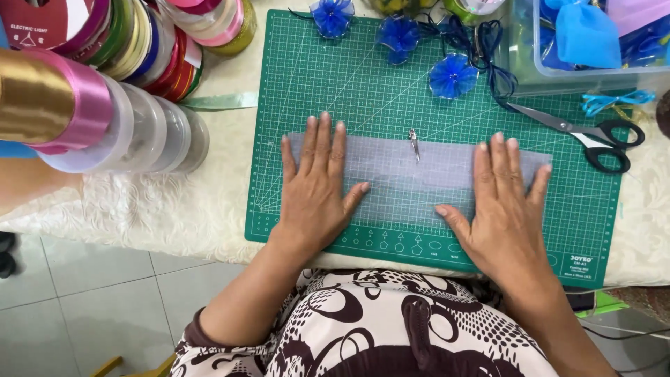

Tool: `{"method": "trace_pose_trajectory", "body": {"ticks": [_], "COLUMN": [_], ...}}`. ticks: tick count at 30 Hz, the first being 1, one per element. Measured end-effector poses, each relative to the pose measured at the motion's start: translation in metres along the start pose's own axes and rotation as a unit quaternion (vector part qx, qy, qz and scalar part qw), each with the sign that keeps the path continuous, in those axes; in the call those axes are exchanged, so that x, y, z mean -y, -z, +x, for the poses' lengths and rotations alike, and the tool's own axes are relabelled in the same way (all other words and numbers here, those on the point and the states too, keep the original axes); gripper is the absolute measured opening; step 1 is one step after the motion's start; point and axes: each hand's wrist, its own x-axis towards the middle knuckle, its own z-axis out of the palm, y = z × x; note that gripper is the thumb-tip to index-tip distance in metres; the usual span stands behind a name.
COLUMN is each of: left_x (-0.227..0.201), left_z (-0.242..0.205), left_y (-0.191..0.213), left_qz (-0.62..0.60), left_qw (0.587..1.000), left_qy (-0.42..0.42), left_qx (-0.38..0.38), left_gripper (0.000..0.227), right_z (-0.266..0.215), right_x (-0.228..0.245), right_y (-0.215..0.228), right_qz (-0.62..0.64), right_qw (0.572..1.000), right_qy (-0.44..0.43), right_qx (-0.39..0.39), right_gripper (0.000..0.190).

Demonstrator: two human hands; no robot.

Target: Folding and pinning pink mesh fabric on a green cutting mat to create decorative elements for handicrafts.

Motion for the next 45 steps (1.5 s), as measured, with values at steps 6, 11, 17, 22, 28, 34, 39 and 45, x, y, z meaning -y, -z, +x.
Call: {"method": "trace_pose_trajectory", "body": {"ticks": [6, 11, 17, 22, 28, 34, 39, 45], "left_x": [0.024, 0.025, 0.043, 0.055, 0.055, 0.056, 0.055, 0.058], "left_z": [-0.012, -0.015, -0.027, -0.032, -0.036, -0.042, -0.041, -0.040], "left_y": [0.000, 0.007, 0.056, 0.054, 0.062, 0.048, 0.048, 0.049], "left_qz": [-0.032, -0.064, -0.162, -0.177, -0.137, -0.068, -0.069, -0.096], "left_qw": [0.997, 0.995, 0.948, 0.939, 0.946, 0.952, 0.953, 0.954], "left_qy": [0.063, 0.040, -0.223, -0.271, -0.268, -0.270, -0.255, -0.248], "left_qx": [-0.030, -0.060, -0.158, -0.117, -0.120, -0.131, -0.150, -0.138], "left_gripper": [0.088, 0.080, 0.044, 0.025, 0.017, 0.019, 0.019, 0.019], "right_z": [-0.008, -0.013, -0.042, -0.045, -0.040, -0.036, -0.035, -0.033], "right_x": [-0.022, -0.025, -0.042, -0.031, -0.028, -0.021, -0.015, -0.013], "right_y": [0.005, 0.004, 0.016, 0.025, 0.028, 0.030, 0.032, 0.033], "right_qz": [-0.010, 0.020, 0.042, 0.039, 0.049, 0.031, 0.014, -0.015], "right_qw": [0.997, 0.998, 0.963, 0.968, 0.967, 0.965, 0.968, 0.966], "right_qy": [-0.070, -0.043, 0.199, 0.216, 0.220, 0.220, 0.202, 0.207], "right_qx": [0.000, -0.039, -0.176, -0.122, -0.117, -0.140, -0.148, -0.152], "right_gripper": [0.100, 0.095, 0.048, 0.038, 0.033, 0.020, 0.023, 0.023]}}
